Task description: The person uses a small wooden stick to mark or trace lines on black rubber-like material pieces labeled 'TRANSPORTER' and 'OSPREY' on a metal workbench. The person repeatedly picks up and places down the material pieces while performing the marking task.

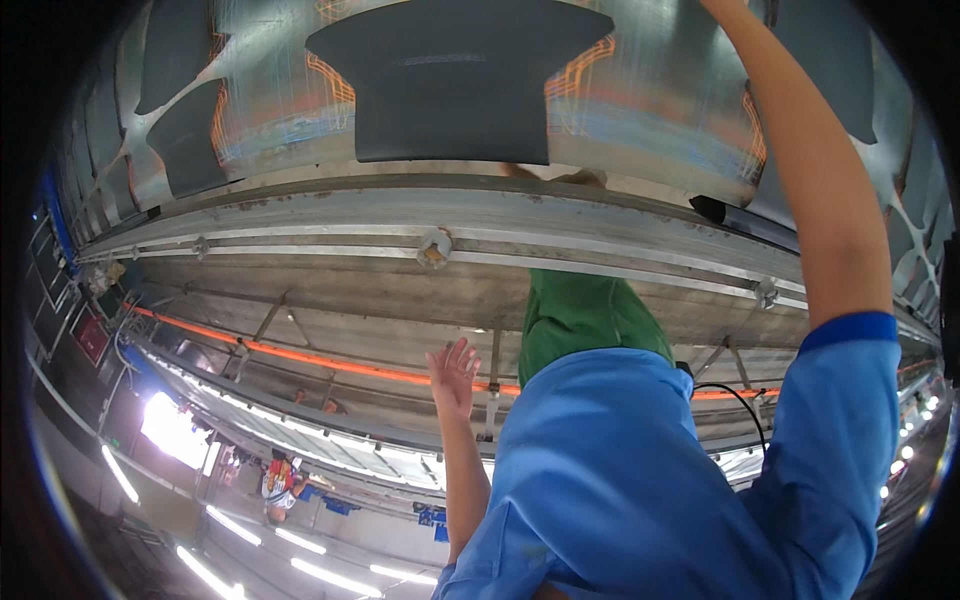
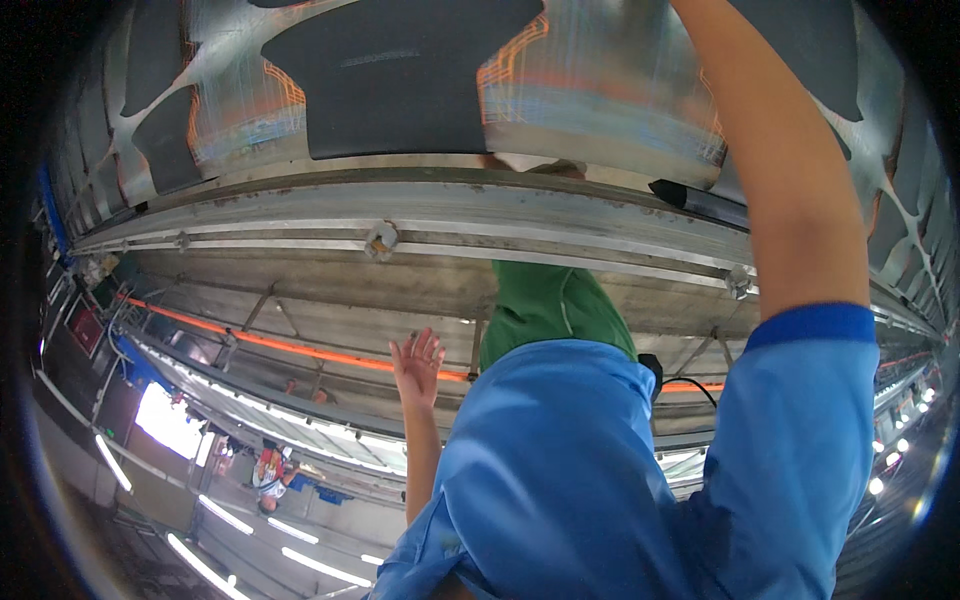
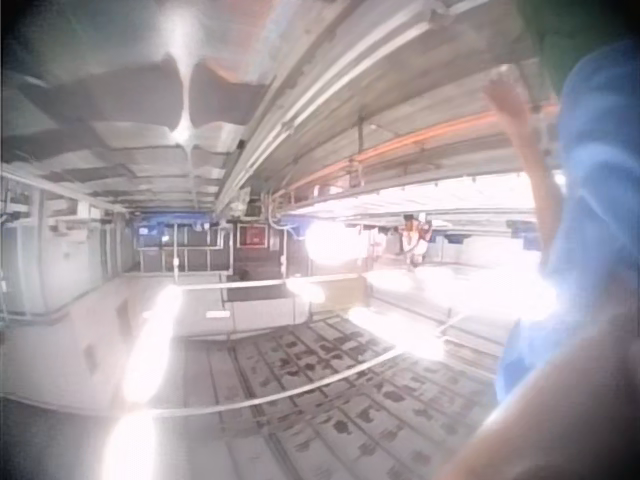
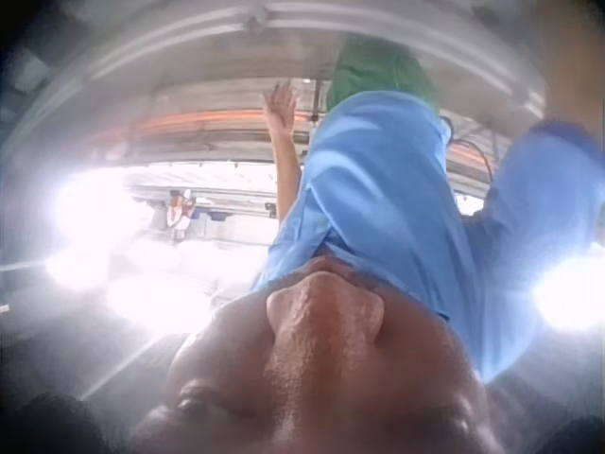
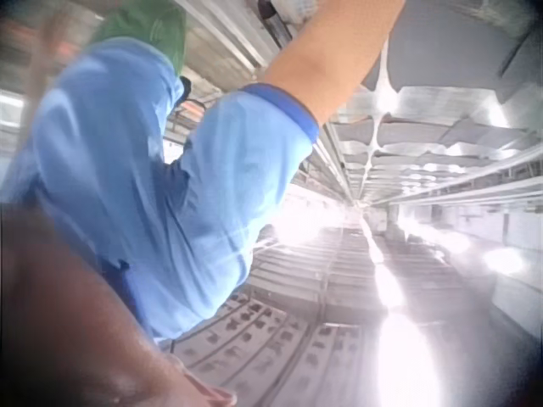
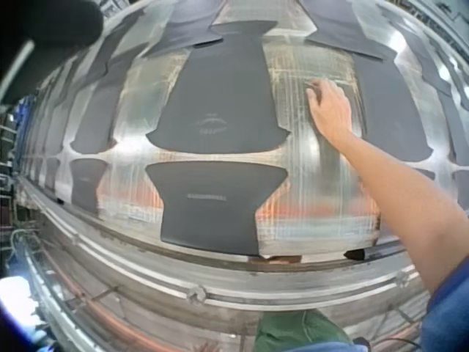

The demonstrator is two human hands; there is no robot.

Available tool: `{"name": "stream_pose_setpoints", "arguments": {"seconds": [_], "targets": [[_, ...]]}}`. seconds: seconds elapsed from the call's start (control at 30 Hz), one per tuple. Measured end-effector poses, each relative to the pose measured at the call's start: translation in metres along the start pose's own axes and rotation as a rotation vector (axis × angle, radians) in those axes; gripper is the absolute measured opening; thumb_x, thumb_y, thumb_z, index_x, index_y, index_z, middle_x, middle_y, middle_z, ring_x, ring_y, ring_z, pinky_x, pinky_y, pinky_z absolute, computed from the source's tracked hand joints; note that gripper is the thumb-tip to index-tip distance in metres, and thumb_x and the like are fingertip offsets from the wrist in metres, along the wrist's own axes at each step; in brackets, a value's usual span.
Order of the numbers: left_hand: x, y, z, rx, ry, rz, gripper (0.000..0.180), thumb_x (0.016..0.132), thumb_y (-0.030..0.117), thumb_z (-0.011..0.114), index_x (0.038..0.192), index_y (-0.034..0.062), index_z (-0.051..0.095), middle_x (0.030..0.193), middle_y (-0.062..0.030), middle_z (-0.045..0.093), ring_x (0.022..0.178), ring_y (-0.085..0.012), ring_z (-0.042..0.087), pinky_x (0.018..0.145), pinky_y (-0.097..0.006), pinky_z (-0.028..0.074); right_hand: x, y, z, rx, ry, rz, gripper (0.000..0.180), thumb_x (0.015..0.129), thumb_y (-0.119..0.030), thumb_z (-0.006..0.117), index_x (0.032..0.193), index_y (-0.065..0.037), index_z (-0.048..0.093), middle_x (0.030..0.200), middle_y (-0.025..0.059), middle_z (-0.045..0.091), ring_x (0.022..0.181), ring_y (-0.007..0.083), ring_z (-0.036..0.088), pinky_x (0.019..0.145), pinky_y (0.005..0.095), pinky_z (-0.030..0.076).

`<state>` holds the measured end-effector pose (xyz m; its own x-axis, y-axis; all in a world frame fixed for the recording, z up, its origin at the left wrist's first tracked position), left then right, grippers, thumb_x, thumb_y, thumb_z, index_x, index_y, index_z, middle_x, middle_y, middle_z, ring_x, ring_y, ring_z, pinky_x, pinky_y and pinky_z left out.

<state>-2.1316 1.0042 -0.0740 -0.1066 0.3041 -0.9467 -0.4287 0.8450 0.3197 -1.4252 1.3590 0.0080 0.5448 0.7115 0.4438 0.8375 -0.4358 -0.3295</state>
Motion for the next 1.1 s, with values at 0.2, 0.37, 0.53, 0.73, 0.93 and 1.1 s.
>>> {"name": "stream_pose_setpoints", "arguments": {"seconds": [0.2, 0.37, 0.53, 0.73, 0.93, 1.1], "targets": [[0.006, 0.053, -0.091, 0.025, 0.11, 0.02, 0.049, 0.102, 0.057, 0.048, 0.118, 0.0118, 0.061, 0.131, -0.0157, 0.063, 0.111, -0.0277, 0.064, 0.093, -0.044, 0.052, -0.005, 0.001, 0.012, -0.003, -0.023, -0.008, 0.031, 0.102, -0.031, 0.05, 0.117, -0.006, 0.061, 0.115, 0.0173, 0.065, 0.113, 0.0375, 0.059, 0.097, 0.0454, 0.045], [0.036, 0.136, -0.127, 0.105, 0.105, -0.029, 0.046, 0.102, 0.056, 0.05, 0.113, 0.0132, 0.062, 0.126, -0.0131, 0.065, 0.108, -0.0258, 0.064, 0.093, -0.044, 0.051, 0.002, 0.001, 0.002, -0.068, -0.068, -0.006, 0.032, 0.104, -0.029, 0.047, 0.119, -0.005, 0.061, 0.119, 0.019, 0.064, 0.116, 0.0384, 0.057, 0.099, 0.0441, 0.044], [0.056, 0.254, -0.095, 0.166, 0.097, 0.089, 0.045, 0.101, 0.056, 0.051, 0.114, 0.0142, 0.063, 0.127, -0.0118, 0.066, 0.11, -0.0241, 0.064, 0.095, -0.043, 0.049, -0.004, -0.005, 0.003, -0.107, -0.059, 0.054, 0.033, 0.105, -0.029, 0.044, 0.118, -0.003, 0.06, 0.119, 0.0198, 0.064, 0.117, 0.0389, 0.057, 0.1, 0.0437, 0.044], [0.067, 0.285, -0.068, 0.265, 0.086, 0.008, 0.05, 0.1, 0.06, 0.051, 0.12, 0.0145, 0.057, 0.127, -0.0108, 0.065, 0.109, -0.0227, 0.064, 0.093, -0.041, 0.05, -0.002, -0.013, 0.007, -0.143, -0.09, 0.043, 0.029, 0.105, -0.025, 0.047, 0.116, -0.002, 0.06, 0.114, 0.0208, 0.063, 0.113, 0.0395, 0.057, 0.099, 0.0442, 0.044], [0.071, 0.311, -0.066, 0.356, 0.146, -0.042, 0.049, 0.101, 0.06, 0.05, 0.118, 0.0138, 0.057, 0.123, -0.0115, 0.066, 0.107, -0.0229, 0.063, 0.09, -0.041, 0.051, 0.001, -0.011, 0.011, -0.144, -0.084, 0.066, 0.025, 0.103, -0.022, 0.05, 0.113, -0.003, 0.061, 0.105, 0.0192, 0.062, 0.105, 0.038, 0.058, 0.094, 0.043, 0.044], [0.079, 0.333, -0.053, 0.361, 0.121, -0.047, 0.049, 0.1, 0.059, 0.05, 0.118, 0.0133, 0.057, 0.122, -0.0108, 0.066, 0.106, -0.0223, 0.063, 0.09, -0.041, 0.051, 0.001, -0.005, 0.011, -0.162, -0.141, 0.145, 0.023, 0.103, -0.022, 0.051, 0.112, -0.003, 0.062, 0.096, 0.0167, 0.059, 0.095, 0.0349, 0.057, 0.088, 0.0403, 0.045]]}}
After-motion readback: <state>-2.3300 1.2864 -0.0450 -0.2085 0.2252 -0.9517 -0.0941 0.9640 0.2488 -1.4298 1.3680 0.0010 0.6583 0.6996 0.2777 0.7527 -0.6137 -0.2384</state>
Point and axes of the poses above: each hand's wrist, its own x-axis towards the middle knuckle, its own z-axis out of the palm, y = z × x, the point moved 10 cm from there along x, towards the middle knuckle
